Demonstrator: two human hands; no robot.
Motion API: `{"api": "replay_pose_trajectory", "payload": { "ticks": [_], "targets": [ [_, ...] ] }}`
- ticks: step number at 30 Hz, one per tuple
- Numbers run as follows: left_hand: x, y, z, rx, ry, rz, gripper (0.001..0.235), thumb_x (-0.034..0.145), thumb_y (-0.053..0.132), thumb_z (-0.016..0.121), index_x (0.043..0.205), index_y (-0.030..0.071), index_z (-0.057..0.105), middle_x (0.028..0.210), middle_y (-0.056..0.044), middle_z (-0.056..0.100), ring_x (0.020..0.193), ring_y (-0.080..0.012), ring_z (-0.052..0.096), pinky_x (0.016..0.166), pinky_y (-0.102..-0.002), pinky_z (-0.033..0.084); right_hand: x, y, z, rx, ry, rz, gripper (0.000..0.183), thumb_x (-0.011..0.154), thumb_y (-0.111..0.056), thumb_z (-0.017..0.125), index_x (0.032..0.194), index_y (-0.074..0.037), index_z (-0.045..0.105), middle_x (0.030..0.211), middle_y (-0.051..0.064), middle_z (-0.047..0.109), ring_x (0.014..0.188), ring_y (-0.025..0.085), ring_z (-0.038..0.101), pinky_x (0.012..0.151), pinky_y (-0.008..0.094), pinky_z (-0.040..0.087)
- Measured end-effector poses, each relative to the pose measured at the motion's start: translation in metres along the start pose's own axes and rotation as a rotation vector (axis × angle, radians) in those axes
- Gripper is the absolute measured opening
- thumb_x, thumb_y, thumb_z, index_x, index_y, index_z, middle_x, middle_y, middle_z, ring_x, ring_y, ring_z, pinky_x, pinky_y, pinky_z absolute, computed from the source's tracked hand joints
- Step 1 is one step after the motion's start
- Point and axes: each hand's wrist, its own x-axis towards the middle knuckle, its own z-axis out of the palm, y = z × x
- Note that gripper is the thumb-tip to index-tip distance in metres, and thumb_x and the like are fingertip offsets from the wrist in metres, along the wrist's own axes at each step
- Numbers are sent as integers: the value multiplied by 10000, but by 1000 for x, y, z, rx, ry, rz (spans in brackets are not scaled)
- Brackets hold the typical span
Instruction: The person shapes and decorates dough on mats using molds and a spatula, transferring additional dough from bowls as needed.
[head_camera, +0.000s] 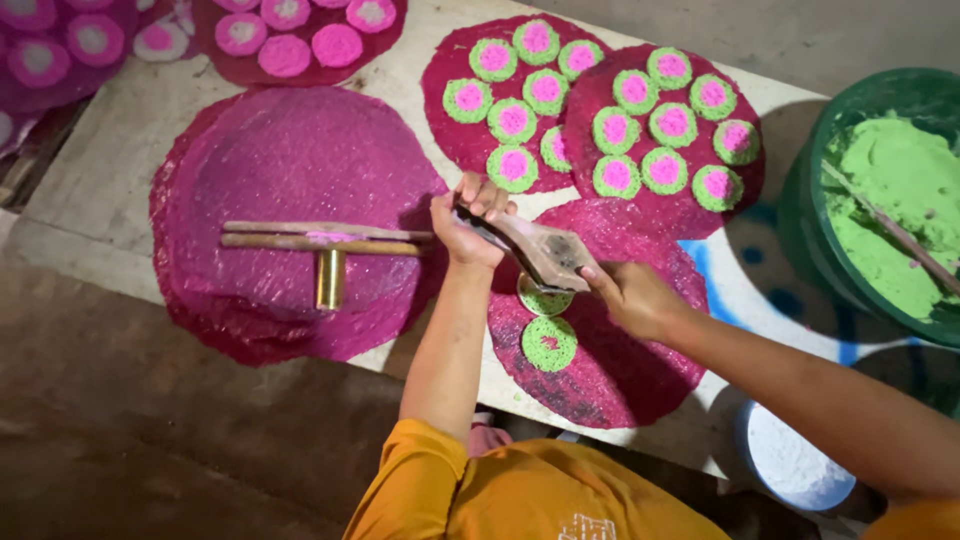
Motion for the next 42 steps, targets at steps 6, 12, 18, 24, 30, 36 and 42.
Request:
{"api": "replay_pose_trajectory", "payload": {
  "ticks": [6, 12, 18, 24, 30, 36, 42],
  "targets": [
    [-22, -32, -7, -182, 145, -24, 340, 964, 406, 323, 752, 188, 476, 621, 37, 460, 593, -152, 456, 689, -359, 456, -2, 23, -6, -42, -124, 109, 780, 1012, -632, 263, 910, -47, 769, 677, 161, 687, 680, 311, 709, 719, 484, 564],
    [-15, -55, 1, 434, 383, -216, 420, 1005, 421, 301, 1007, 94, 564, 959, -130, 637, 929, -254, 653, 949, -444, 562, -16, 84, -50, 48, 57, 66, 765, 959, -671, 338, 900, -18, 733, 660, 136, 661, 646, 240, 662, 656, 436, 544],
    [-84, -52, 30, 2004, 69, -117, 840, 774, 375, 817, 1409, 17, 397, 1291, -232, 548, 1207, -401, 515, 1059, -512, 413, -51, 143, -23, 526, 317, -77, 891, 1027, -755, 270, 782, 22, 631, 623, 86, 566, 595, 196, 573, 581, 354, 480],
    [-111, -69, 47, 2385, 65, -236, 1185, 624, 351, 939, 1548, 93, 245, 1450, -204, 432, 1341, -389, 388, 1106, -530, 332, -85, 158, 29, 1008, 424, -210, 883, 946, -824, 275, 991, -12, 620, 706, 66, 575, 577, 171, 506, 523, 316, 375],
    [-82, -73, 42, 2393, 112, -314, 1229, 641, 379, 952, 1557, 45, 205, 1424, -224, 440, 1357, -395, 380, 1147, -528, 299, -120, 167, 53, 1212, 477, -236, 922, 927, -864, 290, 1174, -20, 567, 763, 74, 526, 621, 168, 475, 571, 328, 399],
    [-18, -91, 76, 2492, -99, -398, 1285, 653, 466, 930, 1598, 49, 167, 1462, -238, 446, 1393, -385, 391, 1167, -529, 313, -137, 201, 72, 1158, 530, -204, 927, 900, -872, 282, 1046, -19, 616, 725, 71, 569, 603, 162, 501, 561, 317, 402],
    [-65, -109, 202, 2146, -947, -455, 1170, 679, 427, 970, 1554, 83, 274, 1499, -286, 384, 1410, -515, 279, 1086, -571, 271, -173, 169, 33, 788, 507, -94, 627, 859, -618, 668, 844, 9, 659, 655, 91, 579, 584, 180, 514, 536, 362, 432]
  ]
}}
